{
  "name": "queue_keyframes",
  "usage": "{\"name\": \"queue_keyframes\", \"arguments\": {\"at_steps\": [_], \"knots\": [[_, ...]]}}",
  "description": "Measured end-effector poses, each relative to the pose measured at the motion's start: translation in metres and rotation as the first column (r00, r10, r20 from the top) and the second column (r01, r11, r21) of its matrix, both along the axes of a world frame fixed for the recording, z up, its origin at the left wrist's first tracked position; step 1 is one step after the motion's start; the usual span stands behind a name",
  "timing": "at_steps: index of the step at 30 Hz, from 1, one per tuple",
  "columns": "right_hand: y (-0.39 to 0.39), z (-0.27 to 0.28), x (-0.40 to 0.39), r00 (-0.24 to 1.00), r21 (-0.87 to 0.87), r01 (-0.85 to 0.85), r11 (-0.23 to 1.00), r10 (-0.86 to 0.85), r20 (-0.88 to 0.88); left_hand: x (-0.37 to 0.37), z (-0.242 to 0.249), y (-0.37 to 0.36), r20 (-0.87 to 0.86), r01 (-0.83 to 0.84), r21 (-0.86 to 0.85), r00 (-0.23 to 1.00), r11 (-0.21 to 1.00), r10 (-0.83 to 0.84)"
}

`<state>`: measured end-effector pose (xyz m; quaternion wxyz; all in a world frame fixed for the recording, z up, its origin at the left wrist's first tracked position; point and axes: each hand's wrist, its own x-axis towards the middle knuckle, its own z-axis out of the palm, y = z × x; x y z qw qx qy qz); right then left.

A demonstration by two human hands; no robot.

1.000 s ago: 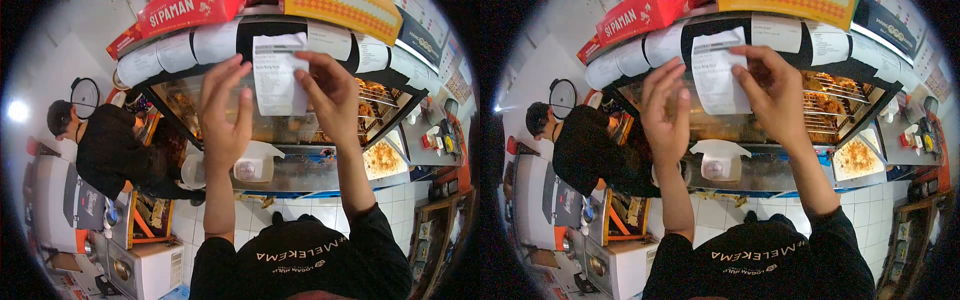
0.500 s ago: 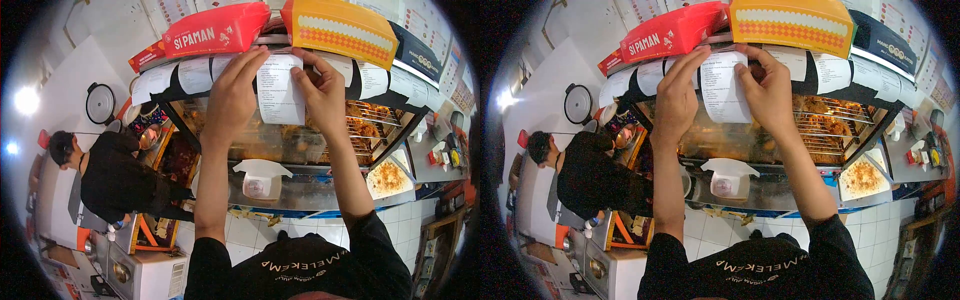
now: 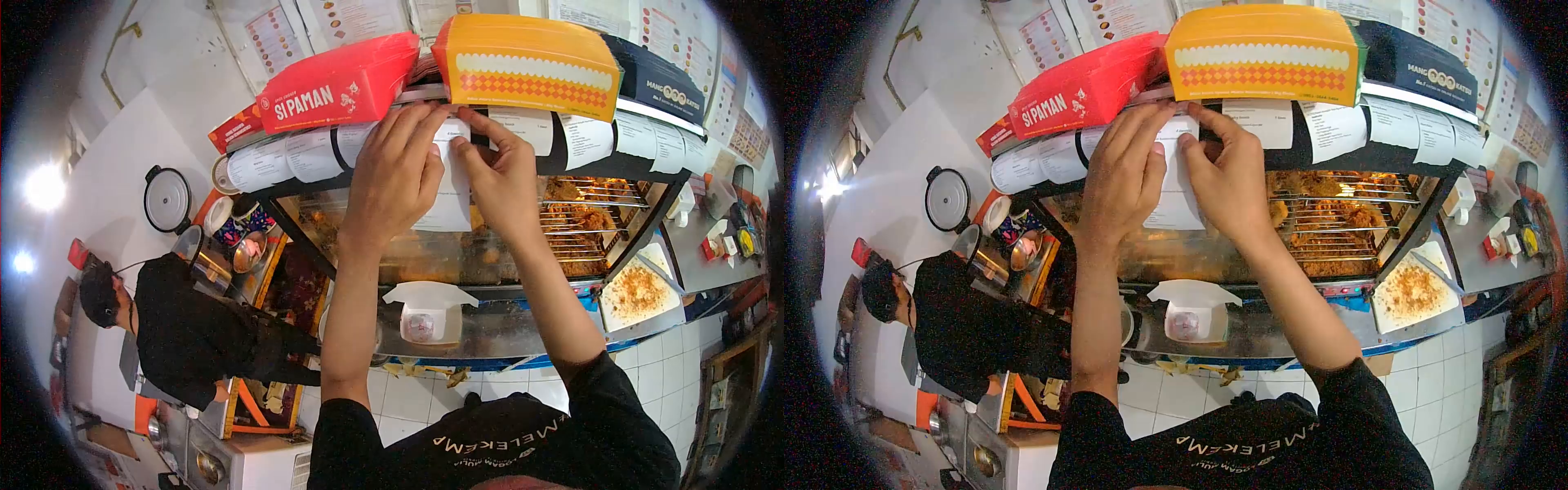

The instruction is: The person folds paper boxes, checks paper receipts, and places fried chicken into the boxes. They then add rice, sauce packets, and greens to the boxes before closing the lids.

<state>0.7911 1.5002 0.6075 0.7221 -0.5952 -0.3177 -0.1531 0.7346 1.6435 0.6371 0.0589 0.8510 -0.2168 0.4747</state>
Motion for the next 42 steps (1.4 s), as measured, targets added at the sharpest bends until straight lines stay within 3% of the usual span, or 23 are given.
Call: {"name": "queue_keyframes", "arguments": {"at_steps": [1, 6, 9, 12, 13, 15, 17, 19, 22, 27, 31, 36, 39, 42], "knots": [[-0.002, 0.001, 0.001, 0.999, -0.076, 0.037, 0.996, -0.036, 0.01, 0.003, 0.002, -0.002, 0.006, 0.007, 0.004, 1.0, 1.0, -0.007], [-0.01, 0.001, -0.001, 0.999, -0.082, 0.005, 0.997, -0.001, 0.043, 0.017, 0.002, -0.005, -0.065, -0.036, 0.0, 0.997, 0.999, 0.036], [-0.033, -0.003, -0.019, 0.981, -0.112, 0.083, 0.99, -0.061, 0.186, 0.022, 0.002, -0.011, 0.0, -0.121, 0.055, 0.993, 0.991, 0.121], [-0.065, -0.004, -0.031, 0.904, -0.252, 0.314, 0.915, -0.207, 0.374, 0.024, 0.0, -0.02, -0.016, -0.195, 0.067, 0.98, 0.979, 0.196], [-0.072, -0.005, -0.028, 0.902, -0.257, 0.321, 0.911, -0.212, 0.376, 0.025, 0.0, -0.022, -0.017, -0.187, 0.062, 0.982, 0.98, 0.188], [-0.08, -0.003, -0.018, 0.599, -0.159, 0.651, 0.742, -0.373, 0.708, 0.027, -0.001, -0.02, 0.011, -0.178, 0.088, 0.984, 0.98, 0.178], [-0.081, 0.001, -0.008, 0.606, -0.187, 0.659, 0.729, -0.366, 0.707, 0.024, -0.002, -0.02, -0.029, -0.182, 0.053, 0.983, 0.982, 0.184], [-0.079, 0.004, 0.004, 0.533, -0.208, 0.708, 0.675, -0.316, 0.785, 0.025, -0.003, -0.021, -0.069, -0.185, 0.03, 0.98, 0.982, 0.187], [-0.078, 0.004, 0.013, 0.54, -0.208, 0.681, 0.703, -0.289, 0.791, 0.027, -0.007, -0.02, 0.024, -0.19, 0.057, 0.982, 0.98, 0.189], [-0.075, 0.006, 0.017, 0.599, -0.264, 0.643, 0.719, -0.257, 0.758, 0.024, -0.004, -0.025, -0.044, -0.209, 0.025, 0.977, 0.978, 0.21], [-0.072, 0.01, 0.021, 0.55, -0.226, 0.656, 0.72, -0.252, 0.796, 0.023, -0.002, -0.027, -0.061, -0.235, 0.032, 0.97, 0.971, 0.237], [-0.07, 0.011, 0.023, 0.521, -0.213, 0.681, 0.701, -0.259, 0.813, 0.033, -0.012, -0.037, 0.034, -0.328, 0.054, 0.944, 0.943, 0.327], [-0.07, 0.011, 0.026, 0.519, -0.224, 0.689, 0.689, -0.254, 0.816, 0.034, -0.013, -0.043, 0.067, -0.298, 0.031, 0.953, 0.954, 0.296], [-0.072, 0.01, 0.034, 0.456, -0.222, 0.748, 0.626, -0.242, 0.857, 0.035, -0.017, -0.045, 0.071, -0.328, 0.024, 0.943, 0.944, 0.326]]}}
